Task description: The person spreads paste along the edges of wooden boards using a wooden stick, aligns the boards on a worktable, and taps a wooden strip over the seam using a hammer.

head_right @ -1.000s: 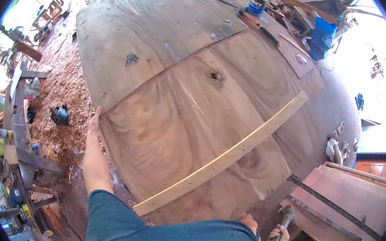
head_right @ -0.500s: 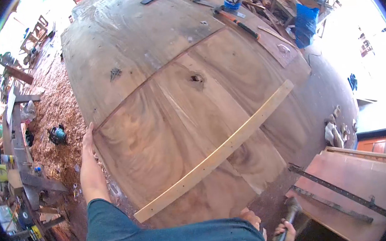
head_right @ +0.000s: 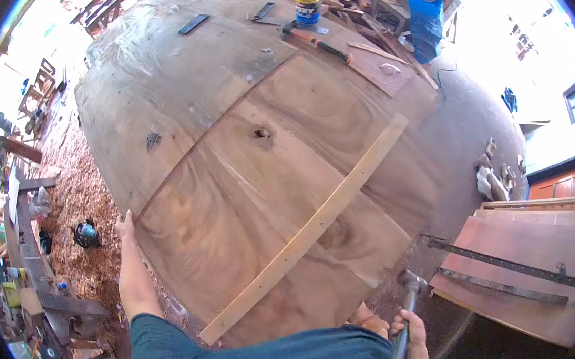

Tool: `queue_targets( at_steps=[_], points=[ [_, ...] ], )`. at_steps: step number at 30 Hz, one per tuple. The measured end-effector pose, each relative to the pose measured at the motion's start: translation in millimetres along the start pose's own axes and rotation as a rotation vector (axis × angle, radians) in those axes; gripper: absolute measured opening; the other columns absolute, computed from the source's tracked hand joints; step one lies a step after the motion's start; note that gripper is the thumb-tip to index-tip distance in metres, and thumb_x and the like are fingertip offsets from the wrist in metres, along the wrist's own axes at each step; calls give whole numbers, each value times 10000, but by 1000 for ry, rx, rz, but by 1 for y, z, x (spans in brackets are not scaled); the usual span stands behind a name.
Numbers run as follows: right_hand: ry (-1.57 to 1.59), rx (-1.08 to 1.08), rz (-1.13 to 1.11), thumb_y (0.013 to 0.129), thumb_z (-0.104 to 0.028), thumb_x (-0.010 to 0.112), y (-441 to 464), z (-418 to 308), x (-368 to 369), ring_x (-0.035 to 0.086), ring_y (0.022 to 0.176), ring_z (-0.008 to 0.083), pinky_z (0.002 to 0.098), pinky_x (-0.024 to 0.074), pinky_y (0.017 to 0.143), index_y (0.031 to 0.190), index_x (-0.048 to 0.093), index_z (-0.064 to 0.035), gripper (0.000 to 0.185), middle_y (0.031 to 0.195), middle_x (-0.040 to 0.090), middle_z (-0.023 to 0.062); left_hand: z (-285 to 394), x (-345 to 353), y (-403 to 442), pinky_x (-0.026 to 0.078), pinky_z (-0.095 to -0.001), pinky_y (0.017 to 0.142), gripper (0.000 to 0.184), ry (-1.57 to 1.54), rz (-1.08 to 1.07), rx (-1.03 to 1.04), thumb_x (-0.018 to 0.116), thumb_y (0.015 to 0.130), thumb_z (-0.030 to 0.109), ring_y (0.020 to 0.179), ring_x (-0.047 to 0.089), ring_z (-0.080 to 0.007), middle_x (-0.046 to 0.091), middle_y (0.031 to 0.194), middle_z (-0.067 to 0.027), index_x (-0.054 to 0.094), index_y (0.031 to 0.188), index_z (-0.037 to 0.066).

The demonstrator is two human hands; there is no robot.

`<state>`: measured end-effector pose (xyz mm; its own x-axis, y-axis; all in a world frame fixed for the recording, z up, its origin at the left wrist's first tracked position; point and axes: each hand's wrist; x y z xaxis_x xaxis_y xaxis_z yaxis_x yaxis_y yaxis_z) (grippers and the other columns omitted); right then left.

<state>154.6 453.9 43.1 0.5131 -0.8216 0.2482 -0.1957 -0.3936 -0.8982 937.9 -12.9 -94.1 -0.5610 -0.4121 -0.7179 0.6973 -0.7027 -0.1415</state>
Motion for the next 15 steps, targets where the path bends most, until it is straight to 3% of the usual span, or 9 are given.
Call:
queue_targets(
  at_steps=[3,4,8,9,10,11,12,15],
  points=[
    [127,13,103,878,-137,623,-36,-26,-41,492,543,76,271,468,511,994,576,-91,134,701,508,-15,71,51,-53,351,-454,1161,580,543,355,458,671,937,380,1415,433,-367,462,1530,-213,563,1418,75],
    [105,-50,181,877,-133,617,-48,-30,-59,496,539,69,257,473,502,975,567,-85,120,699,514,-16,120,67,-98,281,-480,1199,607,455,225,487,638,953,415,1470,357,-340,385,1593,-177,532,1442,72],
    [341,-398,416,905,-146,632,-76,-63,-101,496,531,61,216,487,497,888,539,-110,101,671,504,-23,198,161,-177,236,-520,1212,726,336,-19,771,603,952,525,1485,336,-344,378,1600,-172,466,1496,65],
    [474,-512,467,925,-152,623,-71,-77,-108,498,526,62,204,492,503,875,530,-112,113,659,505,-28,217,175,-193,216,-532,1218,775,377,-42,769,584,946,567,1499,307,-345,346,1618,-168,429,1520,70],
    [448,-513,353,959,-181,602,-60,-86,-146,484,500,66,198,504,512,856,514,-108,153,652,503,-35,236,181,-201,197,-543,1224,824,418,-42,753,566,940,608,1514,278,-345,314,1635,-165,393,1544,76],
    [132,-560,396,957,-195,606,-55,-97,-162,504,497,66,197,516,503,855,504,-119,163,659,498,-33,245,191,-199,176,-551,1229,868,440,-51,711,539,934,646,1527,244,-341,281,1649,-160,348,1565,82],
    [281,-558,480,940,-186,618,-35,-109,-171,521,500,71,201,517,494,852,500,-129,158,649,501,-34,253,200,-195,155,-559,1234,913,456,-55,665,511,927,685,1540,210,-338,248,1663,-155,303,1586,89],
    [449,-630,637,844,-193,644,26,-123,-115,565,526,109,247,506,479,858,491,-144,161,605,508,-15,282,203,-205,130,-566,1240,945,558,-76,507,472,924,719,1554,169,-325,213,1677,-140,256,1602,97]
  ],
)
Point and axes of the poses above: each hand's wrist, its own y-axis towards the middle knuckle, its own x-axis out of the palm, z = x × y
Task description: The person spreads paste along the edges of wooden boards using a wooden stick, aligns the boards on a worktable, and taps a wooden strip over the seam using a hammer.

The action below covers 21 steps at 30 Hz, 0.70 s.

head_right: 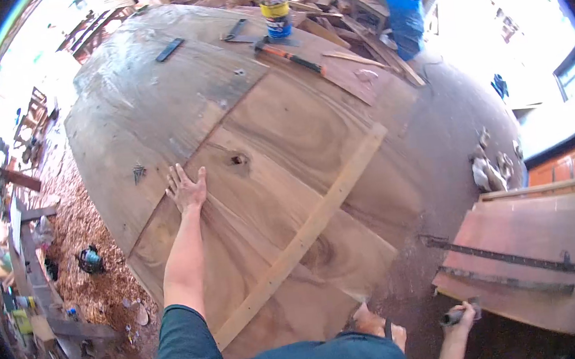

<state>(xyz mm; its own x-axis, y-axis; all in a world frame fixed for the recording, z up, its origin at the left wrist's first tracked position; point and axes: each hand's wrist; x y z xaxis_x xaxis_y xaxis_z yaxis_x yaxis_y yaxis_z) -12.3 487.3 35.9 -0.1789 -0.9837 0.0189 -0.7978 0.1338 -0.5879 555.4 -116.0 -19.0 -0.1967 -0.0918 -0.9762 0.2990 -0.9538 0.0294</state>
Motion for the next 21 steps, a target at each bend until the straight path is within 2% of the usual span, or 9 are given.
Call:
queue_targets(
  at_steps=[1,3,4,5,9,15,18,20,21],
  points=[
    [-57,181,-139,857,-162,632,-10,17,28,542,513,110,253,467,468,801,475,-153,167,601,490,-22,0,3,1,119,-574,1240,944,26,-11,-14,461,929,716,1557,164,-309,213,1679,-123,233,1610,103],
    [-286,170,-499,895,-130,623,-63,58,97,483,495,106,248,430,479,753,462,-169,218,610,469,-34,-2,0,-4,117,-579,1240,935,42,-29,-31,463,931,711,1558,164,-297,208,1683,-107,237,1610,109],
    [-281,440,-609,907,-157,638,-79,72,121,471,511,100,254,430,486,789,481,-158,197,635,464,-36,5,-2,-1,115,-581,1241,930,44,-33,-18,463,932,708,1558,163,-291,205,1685,-99,239,1610,111],
    [-431,432,-688,916,-162,641,-116,72,149,487,542,96,270,443,498,844,500,-140,160,667,467,-31,13,-5,2,114,-583,1241,926,38,-32,-29,465,932,707,1558,164,-284,206,1685,-93,244,1609,114],
    [-576,455,-740,921,-214,657,-65,63,89,526,571,121,319,488,525,974,540,-106,168,714,519,8,10,-7,-10,109,-591,1240,911,37,-59,-62,470,931,704,1556,173,-270,216,1682,-76,266,1603,123],
    [-71,454,-295,904,-173,606,-36,62,55,502,527,86,256,474,508,870,506,-141,111,659,507,-31,13,-11,0,113,-602,1235,904,24,-39,-43,474,933,698,1549,196,-273,240,1673,-78,285,1595,111],
    [-286,267,-413,915,-176,601,-61,78,106,503,523,95,253,463,496,877,509,-134,107,655,505,-19,7,-9,1,118,-606,1232,905,24,-28,-50,470,935,699,1546,206,-276,261,1665,-86,291,1592,103],
    [-450,471,-812,919,-179,602,-75,85,129,507,535,114,292,472,497,875,502,-125,122,668,508,1,7,-6,0,120,-606,1231,903,22,-9,-33,467,936,700,1545,210,-277,266,1664,-87,293,1592,104],
    [-280,562,-652,934,-165,594,-105,81,141,466,566,93,292,452,533,1046,556,-120,126,712,480,-8,6,-4,1,120,-608,1229,898,34,2,-32,462,937,700,1544,216,-278,270,1664,-88,300,1590,105]
  ],
)
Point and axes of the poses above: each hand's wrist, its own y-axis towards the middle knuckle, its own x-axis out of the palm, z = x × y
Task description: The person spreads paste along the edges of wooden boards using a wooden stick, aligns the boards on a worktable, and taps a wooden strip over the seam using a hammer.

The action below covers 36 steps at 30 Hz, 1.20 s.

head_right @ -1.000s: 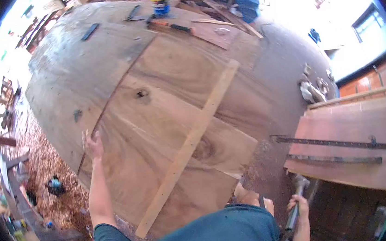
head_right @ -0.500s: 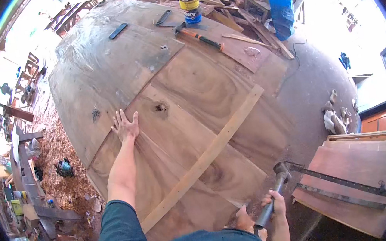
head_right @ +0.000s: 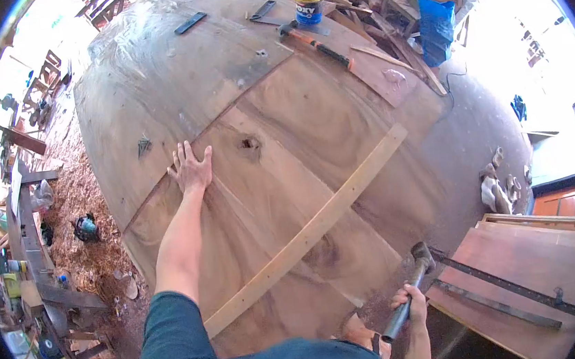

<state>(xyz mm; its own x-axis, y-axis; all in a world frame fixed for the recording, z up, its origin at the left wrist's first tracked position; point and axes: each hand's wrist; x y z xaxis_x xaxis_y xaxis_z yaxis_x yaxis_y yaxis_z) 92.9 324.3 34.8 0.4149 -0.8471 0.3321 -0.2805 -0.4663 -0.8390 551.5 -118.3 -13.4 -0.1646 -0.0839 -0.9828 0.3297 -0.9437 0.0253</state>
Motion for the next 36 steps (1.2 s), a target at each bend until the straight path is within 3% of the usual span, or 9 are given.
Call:
queue_targets(
  at_steps=[5,9,15,19,24,27,29,31,36],
  points=[
    [-309,16,-77,923,-174,614,-34,36,-79,505,580,132,355,485,550,1058,548,-109,163,749,518,31,-3,4,5,111,-606,1230,893,-65,18,18,452,940,696,1546,212,-282,265,1666,-93,299,1590,103],
    [43,261,-18,922,-179,616,-85,75,-139,521,623,108,316,514,602,1152,587,-75,254,744,505,8,-19,5,-7,102,-601,1232,894,-66,27,144,478,938,679,1548,204,-292,268,1664,-104,293,1592,98],
    [80,200,303,942,-178,593,-158,112,-254,529,609,118,259,519,582,1103,553,-13,234,794,549,10,-142,-3,-92,102,-601,1229,871,-162,62,422,547,923,639,1545,204,-319,294,1650,-127,355,1563,81],
    [-43,85,385,969,-196,588,-231,127,-208,520,550,153,255,516,553,1001,581,-73,127,769,582,12,-252,-34,-174,118,-592,1229,833,-74,59,193,577,936,589,1537,218,-337,296,1642,-159,372,1554,69],
    [-89,221,282,926,-188,606,-213,143,-340,518,640,83,237,483,629,1104,529,30,292,752,513,-18,-340,-38,-309,199,-506,1231,846,-224,175,-74,594,957,543,1516,269,-355,319,1608,-245,352,1540,-20],
    [144,321,344,922,-193,626,-215,172,-360,510,659,70,246,471,647,1137,524,51,341,757,502,-22,-357,-13,-390,272,-374,1207,809,-869,-50,-376,524,1021,517,1463,368,-306,361,1586,-240,303,1552,-52],
    [199,353,366,919,-202,642,-214,189,-351,517,645,72,246,475,626,1135,532,37,340,752,508,-21,-352,-15,-436,422,-345,1028,656,-1351,-258,-507,414,1076,511,1162,576,-182,598,1362,-108,467,1465,-15],
    [102,349,314,909,-213,659,-215,210,-344,538,615,75,233,489,579,1119,545,8,326,735,515,-22,-331,-37,-469,462,-283,923,608,-1362,-394,-650,307,1086,562,1069,622,-118,685,1236,-20,574,1389,107],
    [34,410,202,917,-198,649,-214,241,-355,525,621,71,248,482,594,1127,562,3,303,775,523,-15,-336,-37,-518,466,-273,820,536,-1224,-676,-408,407,1081,478,1048,622,-105,677,1267,-23,568,1409,87]
  ],
)
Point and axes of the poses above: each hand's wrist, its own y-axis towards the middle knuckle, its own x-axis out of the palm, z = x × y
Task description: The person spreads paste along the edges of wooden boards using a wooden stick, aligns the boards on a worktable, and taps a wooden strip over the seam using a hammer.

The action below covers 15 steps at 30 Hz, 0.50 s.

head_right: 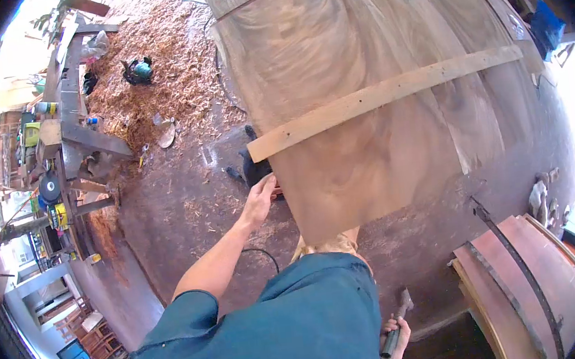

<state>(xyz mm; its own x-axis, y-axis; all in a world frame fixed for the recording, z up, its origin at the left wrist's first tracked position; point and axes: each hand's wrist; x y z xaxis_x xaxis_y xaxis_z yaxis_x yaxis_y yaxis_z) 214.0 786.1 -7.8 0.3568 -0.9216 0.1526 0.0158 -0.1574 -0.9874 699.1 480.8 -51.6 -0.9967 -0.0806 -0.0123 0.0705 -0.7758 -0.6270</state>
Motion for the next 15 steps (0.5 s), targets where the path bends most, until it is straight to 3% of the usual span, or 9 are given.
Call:
queue_targets(
  at_steps=[2,5,7,9,11,15],
  points=[
    [-7,28,-59,915,-200,650,2,5,-9,525,620,78,252,484,597,1111,565,0,293,781,525,-11,-2,-15,-1,493,-317,871,524,178,-152,-12,451,1071,448,1113,630,-156,666,1308,-57,570,1409,65],
    [-4,30,-53,913,-210,651,13,11,-37,522,613,87,264,486,592,1068,567,-14,264,775,527,-10,25,-70,-26,469,-394,1040,481,901,-480,30,517,1046,433,1184,620,-217,692,1271,-103,637,1339,71],
    [-10,4,-12,912,-217,652,17,16,-40,520,608,94,274,486,582,1036,563,-30,241,765,525,-10,12,-112,-43,475,-373,1041,518,949,-744,-153,538,1030,468,1211,613,-208,685,1291,-110,631,1348,71],
    [-15,-42,24,911,-222,652,21,22,-35,517,604,101,284,484,568,1006,554,-49,221,754,521,-8,34,-111,-89,474,-376,1050,546,963,-752,-362,566,1010,491,1218,614,-215,684,1292,-103,618,1361,75],
    [-31,-146,16,910,-221,651,24,32,-29,519,603,107,294,485,559,978,546,-69,197,743,514,-4,18,-112,-114,467,-390,1064,503,453,-646,-599,529,1030,469,1239,602,-229,650,1347,-89,588,1401,134],
    [-247,-402,9,934,-223,627,13,40,29,514,570,99,273,465,530,991,554,-133,129,706,501,-14,23,-96,-131,445,-472,1079,485,-318,-314,-583,409,1064,446,1244,592,-270,587,1432,-72,544,1447,181]
  ],
)
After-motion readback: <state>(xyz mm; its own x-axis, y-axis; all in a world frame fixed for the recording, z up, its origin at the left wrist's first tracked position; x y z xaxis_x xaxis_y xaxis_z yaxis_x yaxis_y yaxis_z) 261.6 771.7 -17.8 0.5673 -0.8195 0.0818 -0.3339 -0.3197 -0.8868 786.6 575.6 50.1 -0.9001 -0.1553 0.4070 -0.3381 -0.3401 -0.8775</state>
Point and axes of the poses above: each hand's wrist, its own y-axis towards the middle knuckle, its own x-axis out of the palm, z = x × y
